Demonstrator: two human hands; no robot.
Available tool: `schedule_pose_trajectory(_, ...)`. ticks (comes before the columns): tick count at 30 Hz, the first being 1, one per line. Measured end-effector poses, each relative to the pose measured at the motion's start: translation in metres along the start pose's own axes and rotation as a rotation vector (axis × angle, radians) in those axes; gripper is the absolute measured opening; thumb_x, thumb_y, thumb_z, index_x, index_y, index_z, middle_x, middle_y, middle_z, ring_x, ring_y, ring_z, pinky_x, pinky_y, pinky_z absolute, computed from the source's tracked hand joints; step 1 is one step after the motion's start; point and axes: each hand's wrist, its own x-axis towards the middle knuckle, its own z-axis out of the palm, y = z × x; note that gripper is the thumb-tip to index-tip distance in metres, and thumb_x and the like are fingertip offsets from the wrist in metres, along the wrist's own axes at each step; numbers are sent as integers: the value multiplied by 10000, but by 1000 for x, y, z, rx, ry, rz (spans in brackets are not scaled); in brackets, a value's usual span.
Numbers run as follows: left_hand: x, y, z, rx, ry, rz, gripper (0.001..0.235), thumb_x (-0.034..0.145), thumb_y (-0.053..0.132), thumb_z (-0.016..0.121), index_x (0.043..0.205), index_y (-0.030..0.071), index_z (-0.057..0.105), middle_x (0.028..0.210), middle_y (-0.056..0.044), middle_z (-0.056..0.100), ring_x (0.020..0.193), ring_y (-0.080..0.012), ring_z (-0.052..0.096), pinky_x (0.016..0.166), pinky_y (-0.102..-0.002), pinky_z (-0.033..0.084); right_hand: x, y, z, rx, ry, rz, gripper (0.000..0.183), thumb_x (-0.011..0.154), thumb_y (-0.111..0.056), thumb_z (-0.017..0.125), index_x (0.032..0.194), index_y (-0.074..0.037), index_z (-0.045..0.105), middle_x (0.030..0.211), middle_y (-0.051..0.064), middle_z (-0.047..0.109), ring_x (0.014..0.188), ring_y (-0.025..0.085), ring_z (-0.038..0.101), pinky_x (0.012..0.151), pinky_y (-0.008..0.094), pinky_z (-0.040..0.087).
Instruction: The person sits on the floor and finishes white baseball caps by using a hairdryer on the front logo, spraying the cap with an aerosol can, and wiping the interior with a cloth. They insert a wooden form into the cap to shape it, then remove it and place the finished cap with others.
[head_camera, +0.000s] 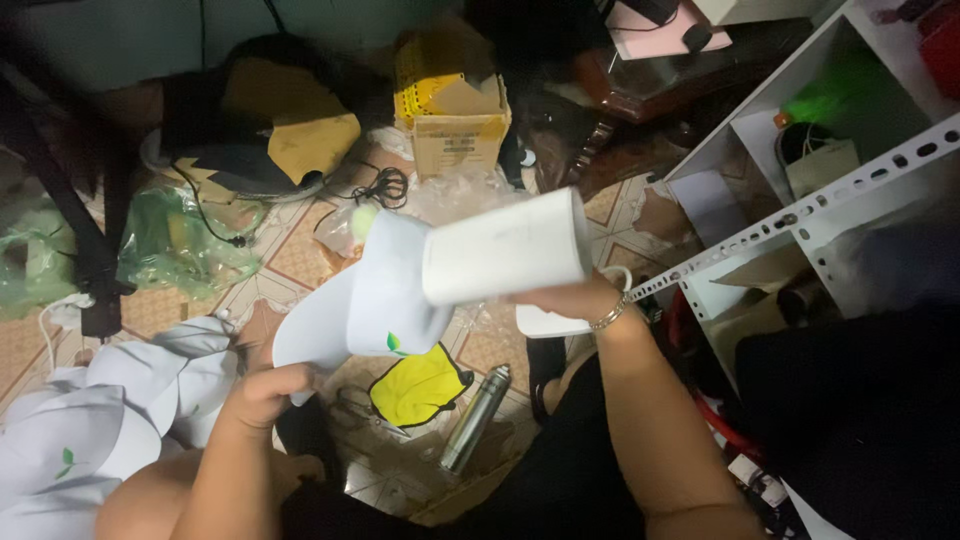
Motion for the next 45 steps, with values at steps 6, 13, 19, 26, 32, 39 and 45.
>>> schedule_pose_trajectory(6, 0, 18, 11, -43, -58, 40, 777, 570, 144, 584, 1325, -39, 555, 1028, -101, 700, 893, -220, 642, 742, -315, 514, 14, 30, -15, -138, 93, -162, 569, 762, -348, 847, 1244, -84, 702, 1206, 75, 758, 1133, 201, 716, 951, 396, 590)
schedule_pose_trajectory(13, 2, 9, 19, -104, -68, -7, 753, 583, 144, 599, 1309, -53, 568, 957, -124, 700, 792, -238, 647, 665, -349, 533, 18, 67, -20, -275, 124, -724, 674, 753, -287, 876, 1313, -22, 610, 1267, 160, 679, 1152, 305, 667, 925, 427, 574)
schedule_pose_trajectory(19, 3, 7, 20, -44, -87, -28, 736, 582, 117, 616, 1289, -87, 588, 928, -148, 703, 777, -255, 642, 660, -361, 525, 35, 96, -27, -186, 15, -526, 468, 798, -317, 860, 1200, -120, 722, 1122, 65, 790, 1011, 205, 776, 856, 368, 637)
schedule_pose_trajectory(26, 2, 10, 18, -131, -121, -29, 721, 587, 91, 589, 1288, -78, 581, 1026, -146, 723, 886, -254, 666, 741, -354, 539, 30, 96, -39, -321, 99, -614, 579, 738, -365, 832, 1216, -71, 693, 1148, 135, 755, 1043, 274, 737, 864, 407, 621)
schedule_pose_trajectory(32, 9, -12, 16, -174, -81, -83, 703, 605, 81, 614, 1283, -104, 598, 1032, -161, 710, 917, -277, 657, 774, -379, 524, 21, 86, -32, -311, 61, -720, 510, 769, -341, 842, 1189, -88, 704, 1104, 93, 763, 988, 215, 740, 821, 361, 625)
schedule_pose_trajectory(39, 1, -9, 6, -206, -67, -151, 660, 600, 80, 621, 1227, -125, 638, 1064, -194, 733, 982, -326, 676, 878, -402, 516, 22, 87, -41, -271, 62, -430, 447, 788, -273, 834, 1161, -68, 699, 1054, 88, 756, 912, 200, 716, 753, 343, 606)
schedule_pose_trajectory(45, 2, 3, 30, -238, -103, -126, 765, 541, 103, 601, 1283, -84, 616, 1160, -203, 723, 1091, -335, 677, 989, -381, 503, 25, 74, -29, -359, 136, -847, 394, 804, -216, 827, 1137, -52, 696, 1012, 84, 749, 846, 187, 696, 695, 327, 590)
